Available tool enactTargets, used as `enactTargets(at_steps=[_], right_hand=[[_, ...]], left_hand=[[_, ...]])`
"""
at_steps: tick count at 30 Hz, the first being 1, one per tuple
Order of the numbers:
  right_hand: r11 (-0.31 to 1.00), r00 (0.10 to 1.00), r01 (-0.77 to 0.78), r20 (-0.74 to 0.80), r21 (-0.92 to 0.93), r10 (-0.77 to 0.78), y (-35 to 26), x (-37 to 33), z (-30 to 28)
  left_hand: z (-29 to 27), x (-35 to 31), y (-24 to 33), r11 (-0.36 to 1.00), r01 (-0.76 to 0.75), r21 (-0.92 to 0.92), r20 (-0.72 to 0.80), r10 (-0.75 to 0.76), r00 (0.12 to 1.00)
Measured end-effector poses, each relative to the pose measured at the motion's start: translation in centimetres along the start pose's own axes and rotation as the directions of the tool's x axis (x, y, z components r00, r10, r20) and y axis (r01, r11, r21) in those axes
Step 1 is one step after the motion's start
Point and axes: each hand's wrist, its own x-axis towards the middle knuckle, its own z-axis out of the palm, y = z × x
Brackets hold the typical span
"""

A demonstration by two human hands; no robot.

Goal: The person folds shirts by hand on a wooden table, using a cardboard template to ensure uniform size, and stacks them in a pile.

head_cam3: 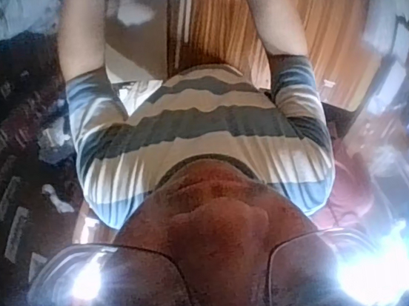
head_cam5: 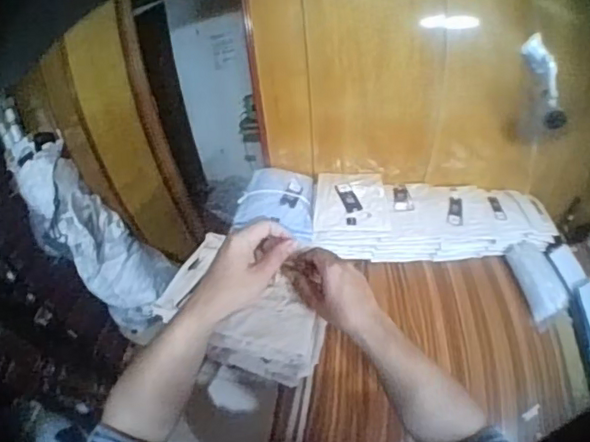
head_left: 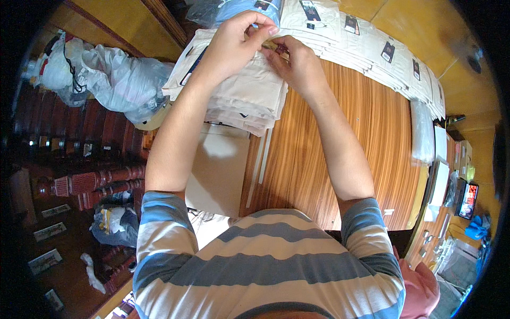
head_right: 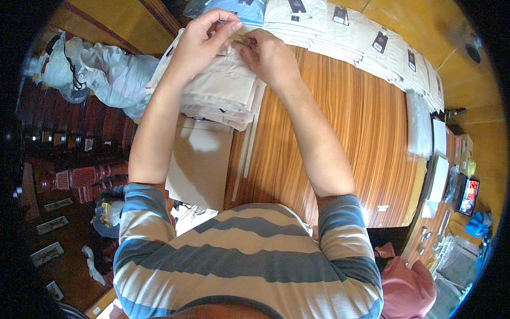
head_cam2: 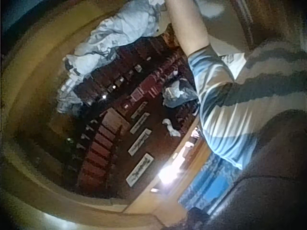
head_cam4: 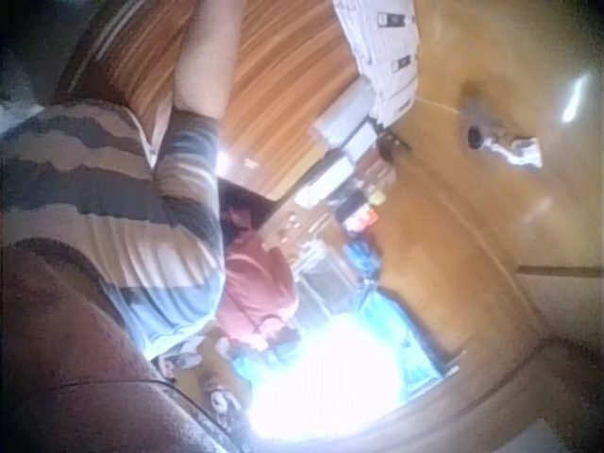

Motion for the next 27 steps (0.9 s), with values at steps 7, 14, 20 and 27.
enactTargets(at_steps=[7, 14, 20, 27], right_hand=[[0.999, 1.000, -0.009, -0.028, -0.049, 0.007, -1.4, -0.1, -0.2], [0.998, 0.998, 0.046, -0.048, -0.051, -0.049, -1.8, -0.1, 0.0], [0.996, 0.995, 0.065, -0.069, -0.055, -0.069, -1.2, 0.0, 0.6], [0.990, 0.988, 0.096, -0.110, -0.098, -0.107, -1.5, -0.2, 0.9]], left_hand=[[-0.4, -1.7, 0.3, 0.989, 0.094, -0.116, -0.001, -0.094, 0.996], [0.3, -3.3, -0.3, 0.996, -0.068, -0.050, -0.028, 0.067, 0.997], [0.2, -4.8, 0.4, 0.977, 0.123, -0.174, -0.025, -0.130, 0.991], [0.5, -6.5, 0.5, 0.973, 0.138, -0.183, -0.056, -0.151, 0.987]])
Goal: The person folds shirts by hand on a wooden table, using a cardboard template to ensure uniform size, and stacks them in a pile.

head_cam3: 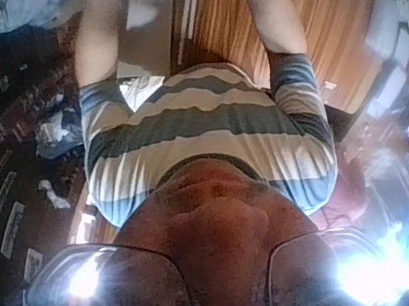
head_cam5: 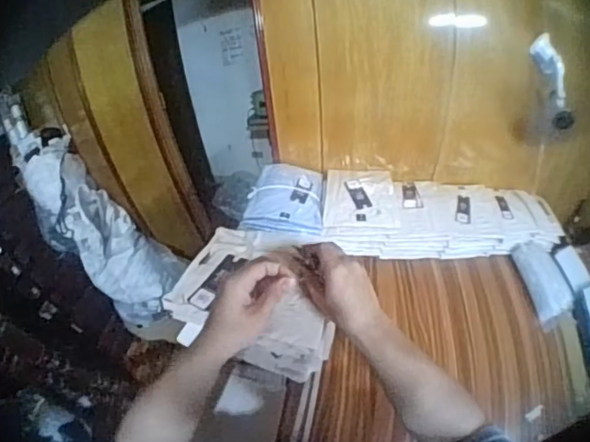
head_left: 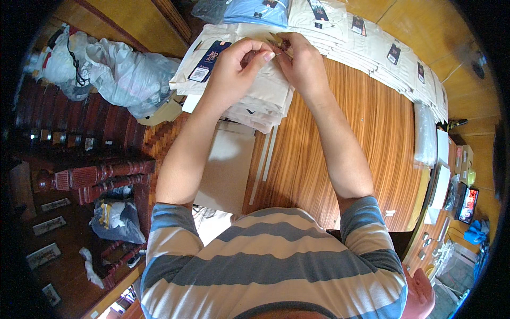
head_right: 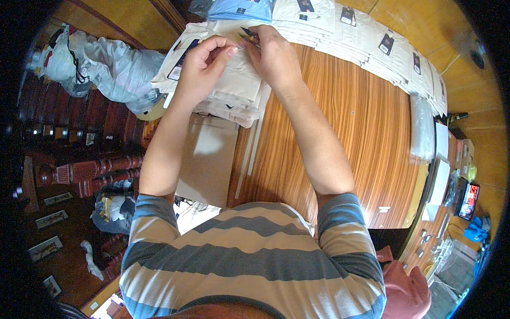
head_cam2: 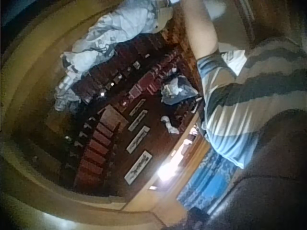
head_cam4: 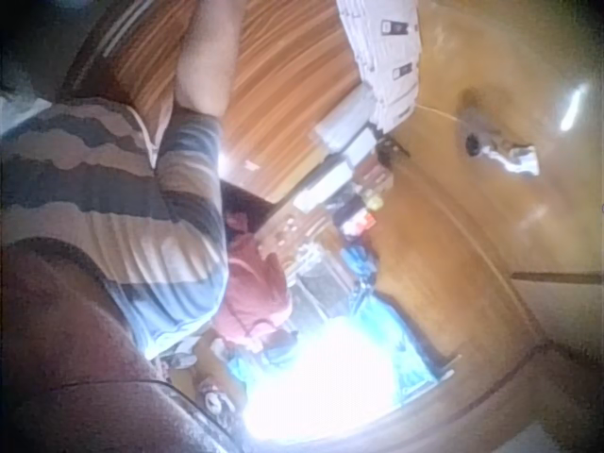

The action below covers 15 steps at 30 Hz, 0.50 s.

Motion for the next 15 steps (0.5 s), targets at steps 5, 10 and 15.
enactTargets(at_steps=[5, 10, 15], right_hand=[[1.000, 1.000, 0.017, -0.011, -0.006, -0.017, -0.3, -0.5, 0.0], [0.999, 1.000, 0.008, -0.014, -0.053, -0.009, 0.2, -1.8, -0.4], [0.999, 0.999, -0.034, 0.021, -0.029, 0.035, 0.0, -1.8, -0.9]], left_hand=[[0.2, -0.4, -0.7, 0.993, -0.081, 0.081, -0.035, 0.084, 0.996], [0.2, -0.9, 0.0, 1.000, -0.014, 0.000, -0.054, 0.013, 0.998], [0.1, -1.3, 0.1, 1.000, 0.018, -0.009, -0.050, -0.018, 0.999]])
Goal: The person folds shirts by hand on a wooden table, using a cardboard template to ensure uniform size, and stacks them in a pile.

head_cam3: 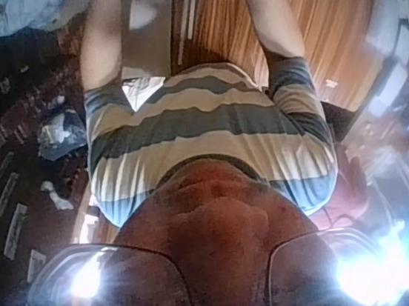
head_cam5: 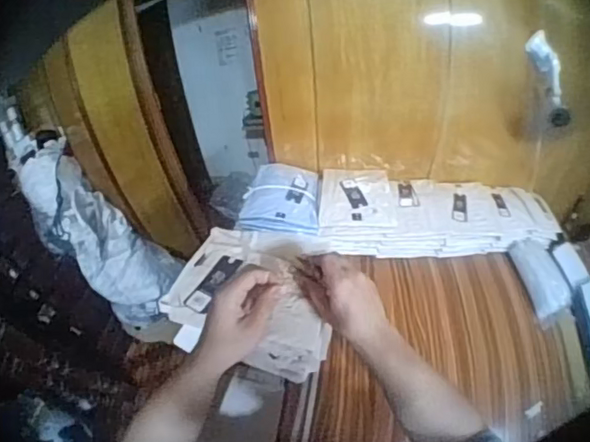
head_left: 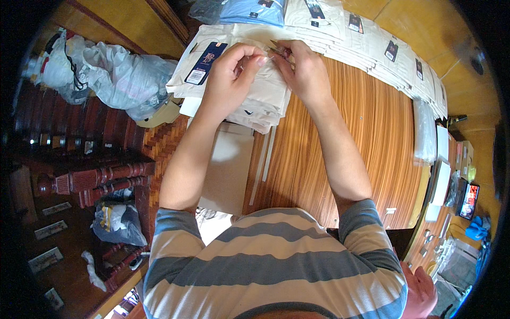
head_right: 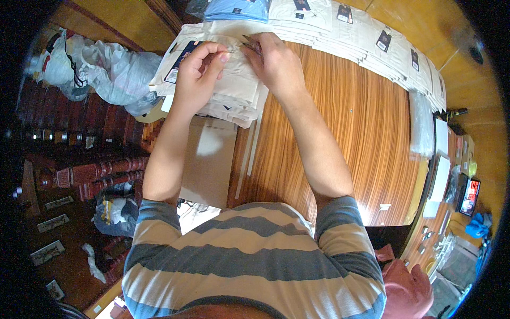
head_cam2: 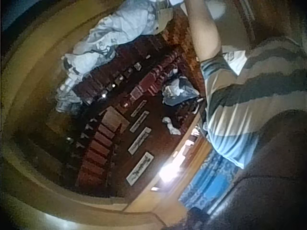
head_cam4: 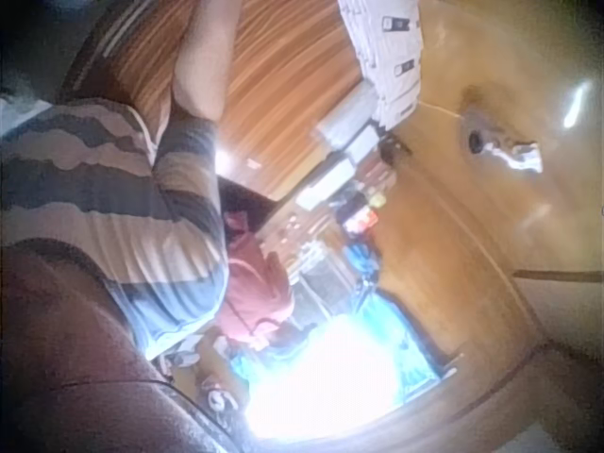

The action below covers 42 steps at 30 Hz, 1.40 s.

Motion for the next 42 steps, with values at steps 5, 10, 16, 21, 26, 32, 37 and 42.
enactTargets(at_steps=[5, 10, 16, 21, 26, 32, 37, 42], right_hand=[[1.000, 1.000, -0.012, 0.022, 0.013, 0.012, -0.2, 0.4, 0.0], [1.000, 1.000, -0.019, 0.022, 0.025, 0.018, 0.4, 0.2, 0.3], [0.995, 0.994, -0.079, -0.071, 0.056, 0.083, 0.5, -0.7, -1.3], [0.920, 0.919, -0.361, -0.108, 0.151, 0.379, 2.6, -3.4, -4.9], [0.846, 0.849, -0.515, -0.051, 0.140, 0.526, 2.8, -5.7, -5.5], [0.859, 0.881, -0.448, -0.038, 0.249, 0.471, 2.5, -6.7, -4.9], [0.858, 0.877, -0.447, -0.065, 0.253, 0.476, 3.0, -7.1, -5.6], [0.862, 0.879, -0.430, -0.092, 0.266, 0.467, 3.8, -7.4, -5.7]], left_hand=[[-0.1, -0.5, 0.1, 1.000, 0.004, 0.013, 0.001, -0.004, 1.000], [-0.2, -0.6, 0.0, 0.999, 0.022, -0.040, -0.006, -0.022, 1.000], [-3.5, -2.7, 2.5, 0.988, -0.082, -0.128, -0.174, 0.060, 0.983], [-18.0, -6.6, 0.4, 0.025, 0.497, 0.867, -0.498, 0.078, 0.864], [-9.3, -5.6, 5.6, 0.317, 0.211, 0.925, -0.300, 0.265, 0.917], [0.5, -2.5, 3.8, 0.557, -0.139, 0.819, 0.054, 0.166, 0.985], [0.7, -2.6, 3.6, 0.542, -0.133, 0.829, 0.083, 0.116, 0.990], [0.6, -2.3, 3.6, 0.509, -0.156, 0.847, 0.098, 0.140, 0.985]])
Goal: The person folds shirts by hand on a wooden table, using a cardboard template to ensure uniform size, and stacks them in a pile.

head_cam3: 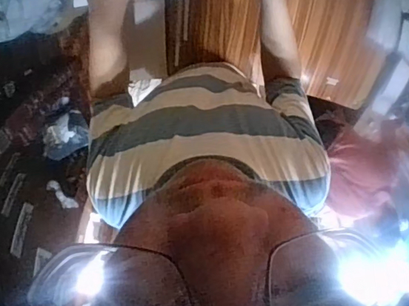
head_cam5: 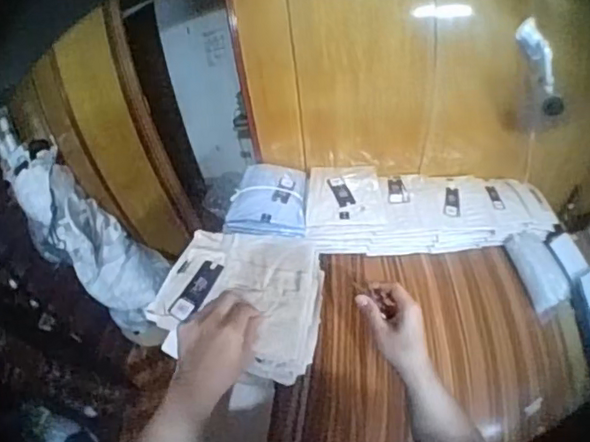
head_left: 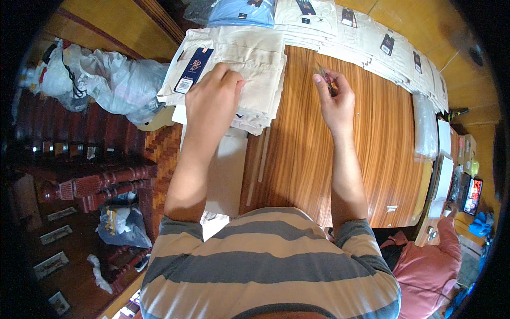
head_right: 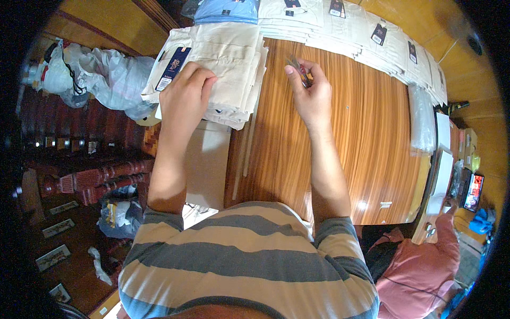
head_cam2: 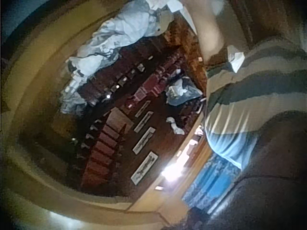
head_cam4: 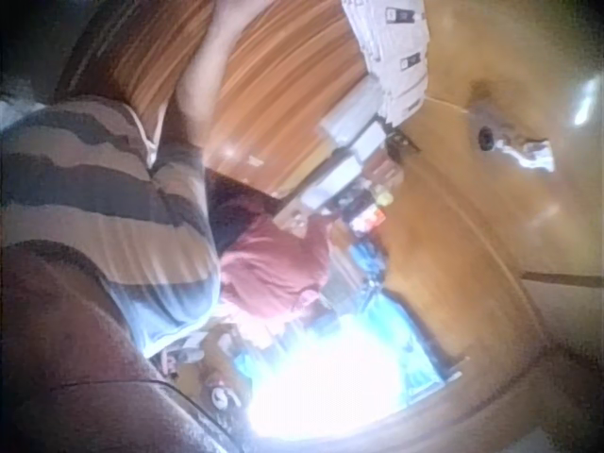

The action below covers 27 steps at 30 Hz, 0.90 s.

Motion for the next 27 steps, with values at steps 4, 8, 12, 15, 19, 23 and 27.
enactTargets(at_steps=[4, 8, 12, 15, 19, 23, 27], right_hand=[[0.996, 0.997, 0.038, 0.069, -0.079, -0.032, -1.5, -0.3, 0.1], [0.909, 0.918, 0.387, 0.156, -0.153, -0.365, -3.2, -0.3, 1.6], [0.902, 0.899, 0.414, 0.210, -0.124, -0.384, -3.9, 0.2, 3.1], [0.886, 0.877, 0.452, 0.233, -0.105, -0.420, -4.1, 0.4, 4.0], [0.875, 0.870, 0.471, 0.224, -0.110, -0.440, -4.4, 0.6, 4.4], [0.872, 0.872, 0.474, 0.199, -0.120, -0.447, -4.0, 0.8, 4.7], [0.888, 0.887, 0.448, 0.179, -0.107, -0.426, -3.9, 0.6, 5.1]], left_hand=[[-0.4, 0.0, 0.0, 0.977, 0.086, -0.196, -0.057, -0.099, 0.993], [-0.5, 0.3, 0.7, 0.913, 0.134, -0.385, -0.055, -0.167, 0.984], [-0.2, 0.3, 1.5, 0.875, 0.147, -0.462, -0.055, -0.194, 0.980], [0.1, 0.1, 1.9, 0.861, 0.149, -0.486, -0.060, -0.203, 0.977], [0.3, -0.2, 2.2, 0.859, 0.154, -0.488, -0.055, -0.206, 0.977], [0.4, -0.2, 2.3, 0.855, 0.131, -0.502, -0.077, -0.195, 0.978], [0.4, -0.5, 2.3, 0.857, 0.147, -0.493, -0.060, -0.202, 0.978]])
